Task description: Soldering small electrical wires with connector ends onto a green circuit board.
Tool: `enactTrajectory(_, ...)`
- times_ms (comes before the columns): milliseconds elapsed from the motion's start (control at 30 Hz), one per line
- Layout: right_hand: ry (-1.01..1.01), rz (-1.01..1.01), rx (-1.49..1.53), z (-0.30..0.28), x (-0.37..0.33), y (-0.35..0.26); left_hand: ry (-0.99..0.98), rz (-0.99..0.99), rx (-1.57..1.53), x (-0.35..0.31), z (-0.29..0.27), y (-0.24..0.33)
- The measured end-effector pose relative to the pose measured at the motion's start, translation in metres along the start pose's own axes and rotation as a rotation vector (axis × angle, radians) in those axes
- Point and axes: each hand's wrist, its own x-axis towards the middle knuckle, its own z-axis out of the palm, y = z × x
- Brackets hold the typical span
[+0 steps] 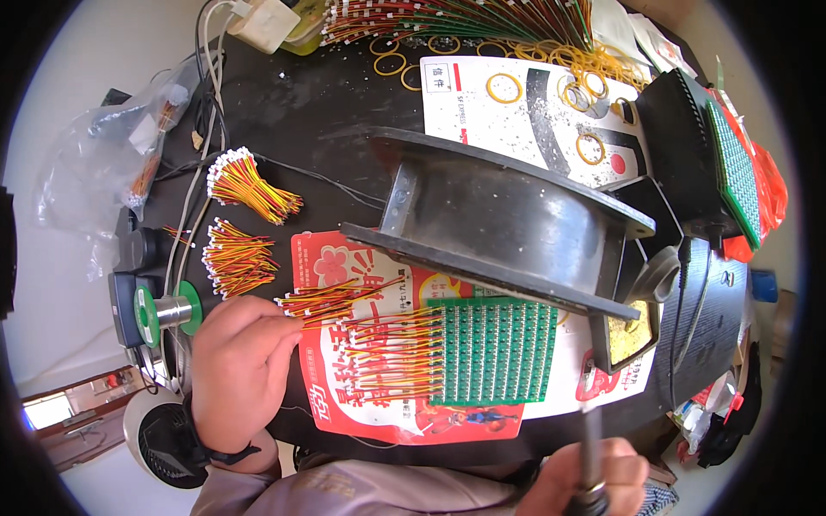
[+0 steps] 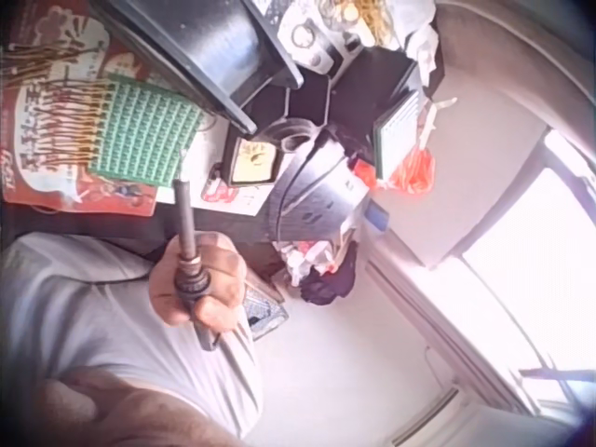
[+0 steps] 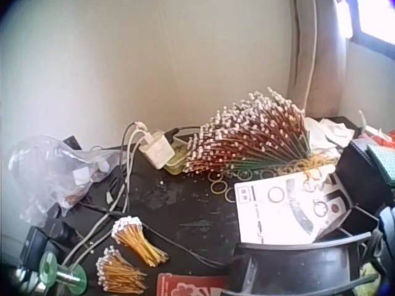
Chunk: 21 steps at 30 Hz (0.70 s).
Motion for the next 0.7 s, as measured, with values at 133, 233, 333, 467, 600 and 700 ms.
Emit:
enactTrajectory(133, -0.264, 0.155, 0.093, 0.000, -0.001, -0.010, -0.027, 0.014, 0.025, 0.007, -0.001, 0.005)
enactTrajectory(233, -0.415, 0.260, 0.116, -0.007, 0.004, -0.009, -0.010, -0.019, -0.019, 0.003, -0.005, 0.002)
enactTrajectory(333, -0.446, 0.213, -0.043, -0.008, 0.019, -0.004, 0.106, -0.040, -0.099, 0.002, -0.001, -0.003)
enactTrajectory(467, -0.332, 0.193, -0.019, 0.000, 0.006, 0.007, 0.233, -0.192, -0.200, -0.003, -0.011, 0.010)
enactTrajectory(600, -0.269, 0.306, 0.017, 0.008, 0.005, -0.001, 0.198, -0.083, -0.331, 0.000, -0.008, 0.024)
enactTrajectory(700, -0.350, 0.361, -0.046, -0.006, 0.012, -0.001, 0.144, -0.016, -0.463, -0.006, 0.003, 0.029)
